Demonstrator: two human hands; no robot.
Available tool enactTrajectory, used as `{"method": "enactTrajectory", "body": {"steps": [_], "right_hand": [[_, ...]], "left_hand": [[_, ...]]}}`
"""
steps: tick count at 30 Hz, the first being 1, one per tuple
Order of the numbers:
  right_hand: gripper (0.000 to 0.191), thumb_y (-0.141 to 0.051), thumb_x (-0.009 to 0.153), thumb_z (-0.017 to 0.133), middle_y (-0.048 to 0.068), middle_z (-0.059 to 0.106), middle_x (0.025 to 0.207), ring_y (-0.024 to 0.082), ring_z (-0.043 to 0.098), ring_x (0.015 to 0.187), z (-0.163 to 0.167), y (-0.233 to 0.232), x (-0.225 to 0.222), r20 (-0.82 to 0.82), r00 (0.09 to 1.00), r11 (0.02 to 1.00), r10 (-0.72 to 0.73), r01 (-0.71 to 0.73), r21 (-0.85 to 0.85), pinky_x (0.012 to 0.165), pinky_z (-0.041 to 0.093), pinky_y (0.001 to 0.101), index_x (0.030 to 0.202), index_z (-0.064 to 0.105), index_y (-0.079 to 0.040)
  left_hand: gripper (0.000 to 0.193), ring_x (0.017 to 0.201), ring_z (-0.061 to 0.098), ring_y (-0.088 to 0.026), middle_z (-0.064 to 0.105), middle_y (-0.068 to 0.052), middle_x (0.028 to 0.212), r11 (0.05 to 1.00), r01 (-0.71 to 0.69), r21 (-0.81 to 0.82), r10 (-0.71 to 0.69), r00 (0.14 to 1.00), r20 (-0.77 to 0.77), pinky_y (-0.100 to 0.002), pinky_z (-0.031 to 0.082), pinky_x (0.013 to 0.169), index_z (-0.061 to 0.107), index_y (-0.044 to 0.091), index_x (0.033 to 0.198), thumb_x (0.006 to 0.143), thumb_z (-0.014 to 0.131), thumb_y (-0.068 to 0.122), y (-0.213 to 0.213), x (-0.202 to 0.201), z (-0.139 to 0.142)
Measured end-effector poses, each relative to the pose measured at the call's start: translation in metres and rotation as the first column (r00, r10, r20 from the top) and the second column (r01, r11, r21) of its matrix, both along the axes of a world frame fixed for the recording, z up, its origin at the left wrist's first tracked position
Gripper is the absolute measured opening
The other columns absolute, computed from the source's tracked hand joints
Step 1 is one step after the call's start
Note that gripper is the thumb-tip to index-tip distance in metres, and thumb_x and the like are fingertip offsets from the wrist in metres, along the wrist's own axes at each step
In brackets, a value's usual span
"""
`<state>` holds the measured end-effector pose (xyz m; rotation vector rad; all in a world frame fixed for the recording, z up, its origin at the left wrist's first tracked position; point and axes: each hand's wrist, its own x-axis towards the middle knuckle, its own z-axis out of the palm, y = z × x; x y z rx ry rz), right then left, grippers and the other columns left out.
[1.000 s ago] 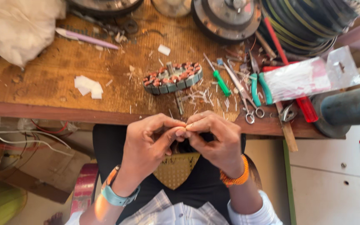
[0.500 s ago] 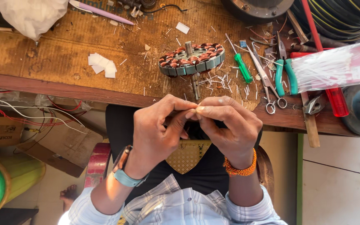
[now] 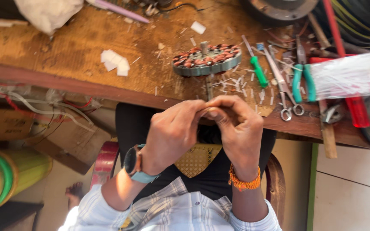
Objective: The person cuts small white insulating pieces with scissors and inserts them into the slots of a motor rotor. They use a screwdriver to adjust the pieces and repeat the process for multiple slots.
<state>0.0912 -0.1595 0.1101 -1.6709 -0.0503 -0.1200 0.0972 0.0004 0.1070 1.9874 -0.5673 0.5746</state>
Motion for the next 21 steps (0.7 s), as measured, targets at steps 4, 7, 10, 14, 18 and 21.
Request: {"method": "enactTrajectory", "body": {"steps": [4, 7, 10, 14, 18, 21], "right_hand": [[0.013, -0.01, 0.102, 0.07, 0.008, 0.064, 0.115, 0.012, 0.066, 0.098, -0.014, 0.004, 0.004, 0.114, 0.993, 0.979, 0.031, -0.053, 0.198, 0.087, 0.061, 0.026, 0.107, 0.066, 0.002], [0.016, -0.011, 0.105, 0.075, 0.006, 0.057, 0.112, 0.012, 0.061, 0.098, -0.025, 0.003, 0.01, 0.246, 0.969, 0.926, 0.016, -0.107, 0.361, 0.089, 0.054, 0.0249, 0.105, 0.064, 0.002], [0.017, -0.016, 0.104, 0.076, 0.006, 0.059, 0.102, 0.013, 0.062, 0.085, -0.036, -0.002, 0.01, 0.268, 0.96, 0.86, 0.079, -0.202, 0.469, 0.08, 0.055, 0.0277, 0.106, 0.064, -0.003], [0.027, -0.026, 0.1, 0.077, 0.005, 0.059, 0.104, 0.011, 0.061, 0.091, -0.046, -0.012, 0.0, 0.277, 0.957, 0.957, 0.085, -0.155, 0.244, 0.083, 0.053, 0.0246, 0.108, 0.062, -0.004], [0.026, -0.024, 0.098, 0.073, 0.003, 0.068, 0.095, 0.008, 0.066, 0.086, -0.048, -0.012, -0.001, 0.246, 0.961, 0.992, -0.123, 0.123, 0.017, 0.076, 0.054, 0.0217, 0.112, 0.061, -0.004], [0.016, -0.014, 0.099, 0.069, 0.005, 0.074, 0.098, 0.009, 0.069, 0.08, -0.038, -0.01, 0.004, 0.29, 0.953, 0.985, -0.086, 0.124, -0.118, 0.07, 0.057, 0.0227, 0.111, 0.067, -0.004]], "left_hand": [[0.019, 0.093, 0.073, -0.023, 0.07, -0.01, 0.107, 0.996, -0.037, -0.087, 0.038, 0.999, 0.002, -0.031, 0.061, 0.074, 0.065, 0.002, 0.117, 0.1, 0.071, -0.003, -0.004, -0.003, 0.002], [0.027, 0.087, 0.074, -0.015, 0.069, -0.01, 0.108, 0.843, 0.057, -0.536, -0.305, 0.87, -0.387, -0.024, 0.062, 0.057, 0.068, 0.0, 0.116, 0.09, 0.074, -0.005, -0.006, -0.003, 0.008], [0.016, 0.087, 0.071, -0.012, 0.065, -0.009, 0.108, 0.762, 0.032, -0.647, -0.379, 0.832, -0.405, -0.022, 0.06, 0.058, 0.073, -0.001, 0.108, 0.095, 0.068, -0.01, -0.009, -0.002, 0.013], [0.018, 0.084, 0.069, -0.014, 0.059, -0.008, 0.101, 0.937, -0.025, -0.348, -0.112, 0.923, -0.369, -0.022, 0.061, 0.059, 0.072, 0.002, 0.104, 0.089, 0.071, -0.007, -0.016, -0.007, 0.016], [0.018, 0.084, 0.065, -0.018, 0.055, -0.011, 0.103, 0.971, -0.06, -0.233, -0.041, 0.913, -0.405, -0.025, 0.056, 0.054, 0.068, 0.001, 0.1, 0.084, 0.071, -0.005, -0.024, -0.007, 0.02], [0.019, 0.087, 0.065, -0.022, 0.052, -0.016, 0.115, 0.964, -0.03, -0.264, -0.059, 0.944, -0.324, -0.028, 0.056, 0.062, 0.064, 0.002, 0.103, 0.085, 0.067, -0.006, -0.02, -0.001, 0.024]]}}
